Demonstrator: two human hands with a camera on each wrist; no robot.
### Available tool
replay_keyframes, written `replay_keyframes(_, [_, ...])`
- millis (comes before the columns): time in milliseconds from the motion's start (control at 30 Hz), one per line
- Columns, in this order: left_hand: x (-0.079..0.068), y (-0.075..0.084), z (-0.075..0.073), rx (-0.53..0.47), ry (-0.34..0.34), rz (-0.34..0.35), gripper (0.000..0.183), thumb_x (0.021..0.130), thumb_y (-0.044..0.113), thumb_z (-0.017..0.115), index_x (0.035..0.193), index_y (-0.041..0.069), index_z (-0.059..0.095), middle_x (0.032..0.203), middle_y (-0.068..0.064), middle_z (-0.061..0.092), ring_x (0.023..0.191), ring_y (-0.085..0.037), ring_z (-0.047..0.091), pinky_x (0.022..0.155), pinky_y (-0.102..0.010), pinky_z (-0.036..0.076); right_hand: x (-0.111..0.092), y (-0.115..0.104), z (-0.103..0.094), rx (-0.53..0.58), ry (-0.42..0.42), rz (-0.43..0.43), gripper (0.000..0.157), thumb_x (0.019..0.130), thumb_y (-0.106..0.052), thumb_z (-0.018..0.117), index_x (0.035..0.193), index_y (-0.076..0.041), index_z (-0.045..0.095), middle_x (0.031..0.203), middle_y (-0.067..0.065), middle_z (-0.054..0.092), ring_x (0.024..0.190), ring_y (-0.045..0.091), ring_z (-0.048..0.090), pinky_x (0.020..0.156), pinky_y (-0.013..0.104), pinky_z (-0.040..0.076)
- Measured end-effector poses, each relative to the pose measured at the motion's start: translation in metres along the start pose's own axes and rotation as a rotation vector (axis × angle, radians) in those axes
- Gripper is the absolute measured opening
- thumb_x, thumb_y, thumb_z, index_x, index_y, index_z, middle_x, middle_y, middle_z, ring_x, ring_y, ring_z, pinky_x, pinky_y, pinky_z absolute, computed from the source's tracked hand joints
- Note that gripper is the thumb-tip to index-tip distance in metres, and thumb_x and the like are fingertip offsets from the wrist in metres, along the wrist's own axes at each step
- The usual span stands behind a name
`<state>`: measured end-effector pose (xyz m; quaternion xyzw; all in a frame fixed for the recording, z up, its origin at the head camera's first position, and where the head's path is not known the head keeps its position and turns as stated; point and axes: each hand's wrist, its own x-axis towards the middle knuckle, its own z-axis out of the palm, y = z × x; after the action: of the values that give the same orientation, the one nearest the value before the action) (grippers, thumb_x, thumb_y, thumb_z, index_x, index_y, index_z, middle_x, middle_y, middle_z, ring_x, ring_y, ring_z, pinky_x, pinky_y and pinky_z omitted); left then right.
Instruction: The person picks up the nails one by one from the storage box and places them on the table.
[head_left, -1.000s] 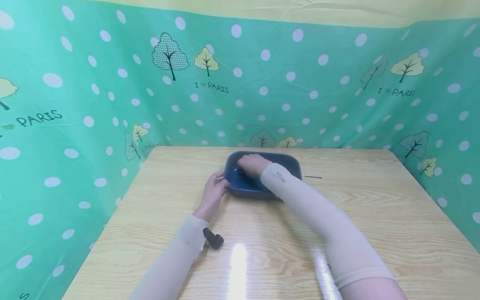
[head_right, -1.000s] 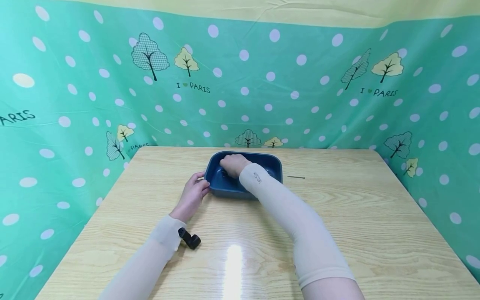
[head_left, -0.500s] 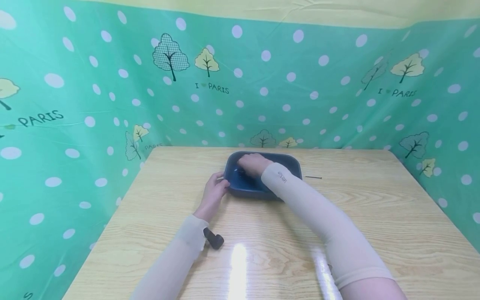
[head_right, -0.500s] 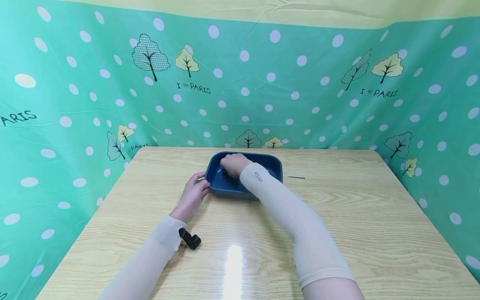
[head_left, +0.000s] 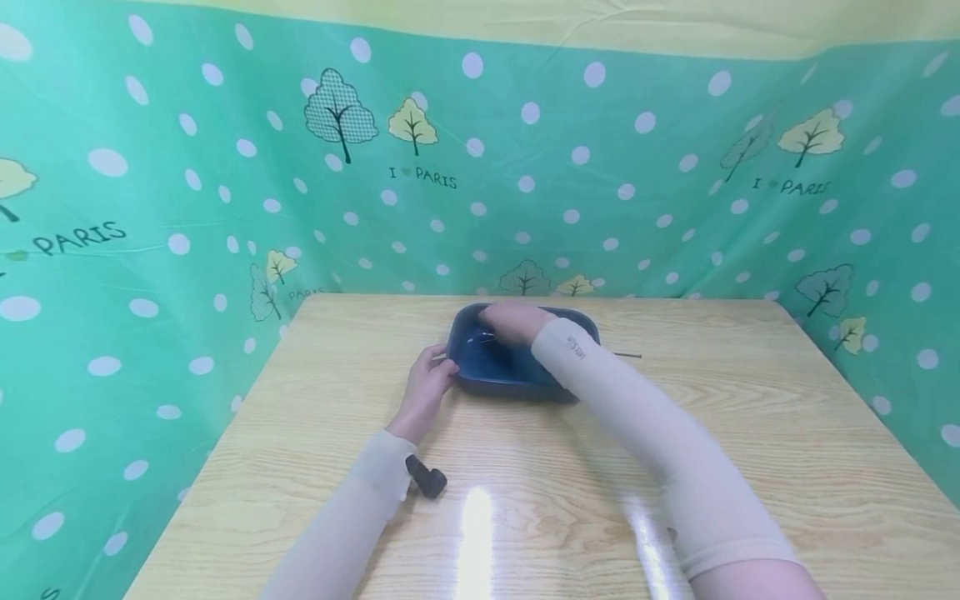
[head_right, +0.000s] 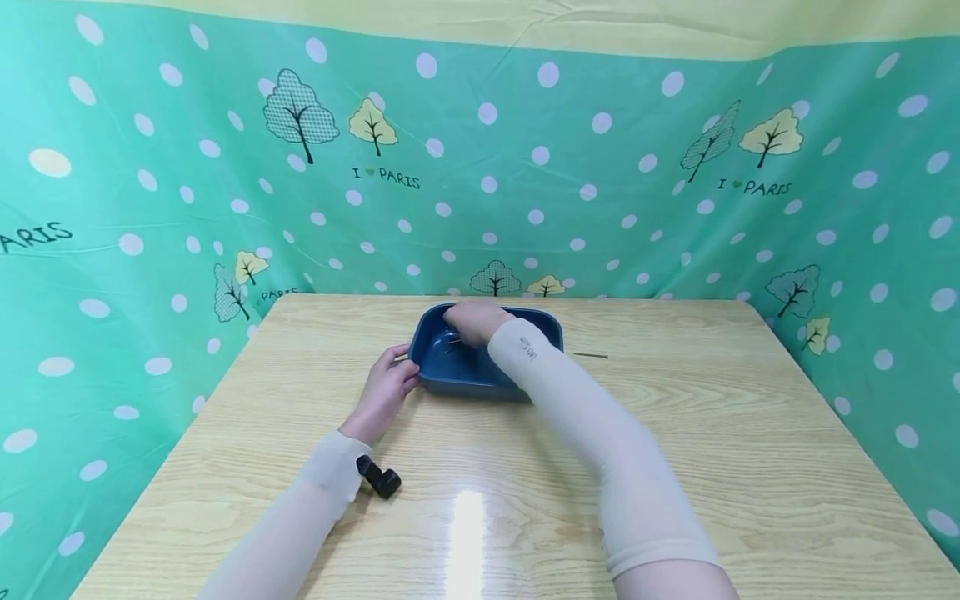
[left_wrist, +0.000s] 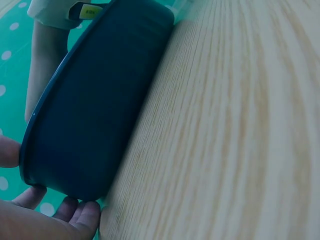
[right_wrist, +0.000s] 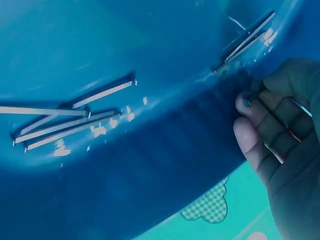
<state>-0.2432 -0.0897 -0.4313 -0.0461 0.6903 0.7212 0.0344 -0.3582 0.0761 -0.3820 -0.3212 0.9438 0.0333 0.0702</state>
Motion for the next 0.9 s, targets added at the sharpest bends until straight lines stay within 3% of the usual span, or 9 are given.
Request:
replay_keyframes(133, [0.0, 0.001, 0.001, -0.011, 0.001, 0.008, 0.044, 0.081, 0.007, 0.049, 0.125, 0.007, 0.042, 0.121, -0.014, 0.048, 0.112, -0.024, 0.05, 0.096, -0.033, 0.042, -0.007, 0.004, -0.007, 0.014, 0.027, -0.016, 0.013, 0.084, -0.011, 0.054, 0.085, -0.023, 0.059, 0.077, -0.009, 0.057, 0.071, 0.009, 0.054, 0.065, 0.024, 0.048])
replay_keyframes(333, [-0.001, 0.002, 0.001, -0.024, 0.004, 0.003, 0.044, 0.081, 0.006, 0.05, 0.125, 0.005, 0.042, 0.12, -0.015, 0.048, 0.111, -0.025, 0.05, 0.096, -0.033, 0.043, -0.015, 0.017, -0.01, 0.009, 0.058, -0.018, 0.017, 0.081, -0.01, 0.058, 0.094, -0.02, 0.061, 0.083, -0.008, 0.06, 0.077, 0.01, 0.056, 0.07, 0.025, 0.049])
replay_keyframes(600, [-0.001, 0.002, 0.002, -0.014, 0.005, 0.002, 0.043, 0.082, 0.007, 0.049, 0.124, 0.006, 0.042, 0.12, -0.015, 0.048, 0.112, -0.026, 0.049, 0.097, -0.035, 0.042, -0.031, 0.034, -0.019, 0.014, 0.071, 0.0, 0.019, 0.08, -0.005, 0.056, 0.094, -0.016, 0.061, 0.086, -0.003, 0.061, 0.08, 0.016, 0.057, 0.072, 0.032, 0.05])
replay_keyframes(900, [0.0, -0.001, 0.001, -0.018, 0.007, 0.005, 0.044, 0.082, 0.007, 0.049, 0.125, 0.007, 0.042, 0.123, -0.015, 0.047, 0.113, -0.026, 0.049, 0.098, -0.034, 0.041, -0.053, 0.049, -0.029, -0.022, 0.094, 0.031, 0.013, 0.08, -0.006, 0.054, 0.087, -0.015, 0.06, 0.08, -0.002, 0.058, 0.074, 0.017, 0.056, 0.066, 0.031, 0.05])
